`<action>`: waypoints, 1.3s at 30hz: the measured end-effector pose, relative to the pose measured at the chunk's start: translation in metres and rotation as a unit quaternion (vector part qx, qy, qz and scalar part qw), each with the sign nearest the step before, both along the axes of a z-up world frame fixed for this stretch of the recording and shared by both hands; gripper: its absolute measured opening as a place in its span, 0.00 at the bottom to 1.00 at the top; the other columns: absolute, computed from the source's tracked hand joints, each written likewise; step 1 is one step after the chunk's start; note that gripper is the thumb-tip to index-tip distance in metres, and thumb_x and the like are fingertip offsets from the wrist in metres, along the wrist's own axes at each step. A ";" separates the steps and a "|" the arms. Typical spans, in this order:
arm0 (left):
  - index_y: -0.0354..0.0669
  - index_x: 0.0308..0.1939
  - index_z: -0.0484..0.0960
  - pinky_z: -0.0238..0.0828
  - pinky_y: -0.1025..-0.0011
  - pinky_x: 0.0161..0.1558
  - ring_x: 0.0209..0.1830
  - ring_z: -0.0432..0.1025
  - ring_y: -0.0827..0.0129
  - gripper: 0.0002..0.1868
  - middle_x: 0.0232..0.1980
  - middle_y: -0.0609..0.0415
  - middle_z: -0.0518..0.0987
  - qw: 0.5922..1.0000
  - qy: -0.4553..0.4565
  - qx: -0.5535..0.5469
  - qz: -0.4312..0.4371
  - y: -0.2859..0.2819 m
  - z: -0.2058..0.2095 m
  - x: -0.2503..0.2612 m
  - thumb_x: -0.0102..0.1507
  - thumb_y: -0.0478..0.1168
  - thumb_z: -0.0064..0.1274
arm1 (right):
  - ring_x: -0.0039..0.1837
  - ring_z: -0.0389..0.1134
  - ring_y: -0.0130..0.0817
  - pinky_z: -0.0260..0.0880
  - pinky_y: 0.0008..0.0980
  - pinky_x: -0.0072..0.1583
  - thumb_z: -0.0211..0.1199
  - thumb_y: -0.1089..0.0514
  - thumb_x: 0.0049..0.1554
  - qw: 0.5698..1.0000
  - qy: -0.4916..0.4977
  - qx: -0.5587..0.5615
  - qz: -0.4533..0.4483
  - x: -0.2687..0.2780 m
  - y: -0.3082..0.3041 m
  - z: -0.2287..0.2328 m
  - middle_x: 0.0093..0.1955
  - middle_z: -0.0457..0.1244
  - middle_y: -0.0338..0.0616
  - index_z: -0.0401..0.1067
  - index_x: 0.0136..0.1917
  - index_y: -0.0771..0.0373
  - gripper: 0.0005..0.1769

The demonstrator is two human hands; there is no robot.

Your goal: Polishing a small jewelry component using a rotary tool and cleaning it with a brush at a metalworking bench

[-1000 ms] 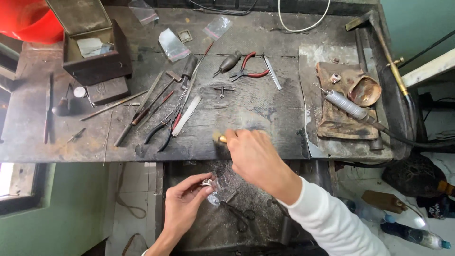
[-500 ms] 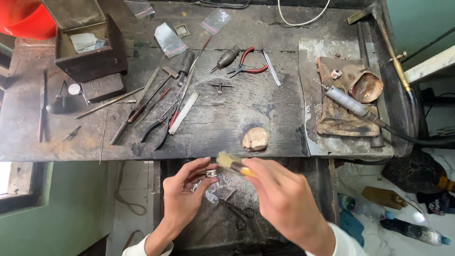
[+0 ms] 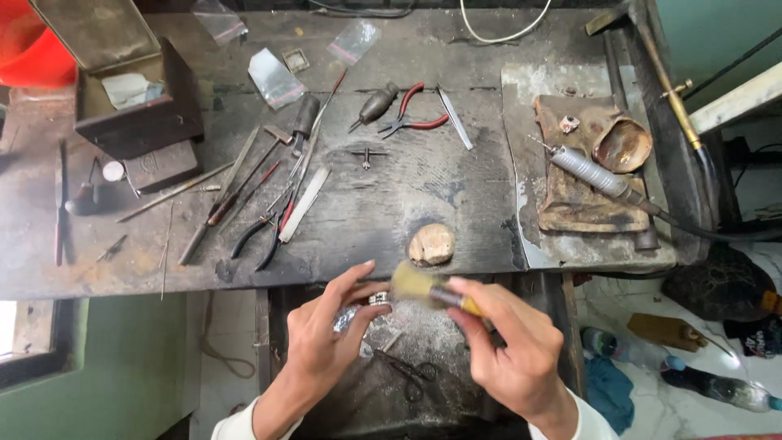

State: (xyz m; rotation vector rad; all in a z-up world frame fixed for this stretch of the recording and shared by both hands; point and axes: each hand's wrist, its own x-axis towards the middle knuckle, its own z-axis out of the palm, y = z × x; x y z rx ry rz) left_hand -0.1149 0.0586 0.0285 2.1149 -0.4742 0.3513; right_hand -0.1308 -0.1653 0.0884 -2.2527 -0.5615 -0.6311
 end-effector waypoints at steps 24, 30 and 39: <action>0.34 0.55 0.74 0.89 0.80 0.42 0.39 0.86 0.72 0.22 0.44 0.50 0.89 0.969 0.125 -0.210 0.023 -0.008 0.013 0.023 0.58 0.28 0.62 | 0.58 0.75 0.38 0.78 0.32 0.61 0.69 0.64 0.56 0.946 0.212 0.236 -0.058 0.171 -0.004 -0.045 0.56 0.70 0.55 0.67 0.64 0.66 0.24; 0.39 0.55 0.76 0.86 0.84 0.39 0.47 0.86 0.73 0.23 0.45 0.52 0.90 0.970 0.141 -0.193 0.036 -0.009 0.002 0.029 0.57 0.31 0.66 | 0.36 0.74 0.39 0.74 0.30 0.39 0.66 0.67 0.61 0.912 0.220 0.230 -0.258 0.118 -0.079 -0.027 0.42 0.69 0.60 0.64 0.68 0.69 0.24; 0.37 0.59 0.73 0.86 0.79 0.50 0.46 0.87 0.68 0.24 0.50 0.48 0.88 0.981 0.056 -0.177 -0.051 -0.033 0.012 0.048 0.60 0.29 0.63 | 0.22 0.63 0.49 0.67 0.43 0.24 0.63 0.64 0.64 0.851 0.342 0.253 -0.307 0.128 -0.132 -0.041 0.28 0.61 0.65 0.64 0.66 0.69 0.19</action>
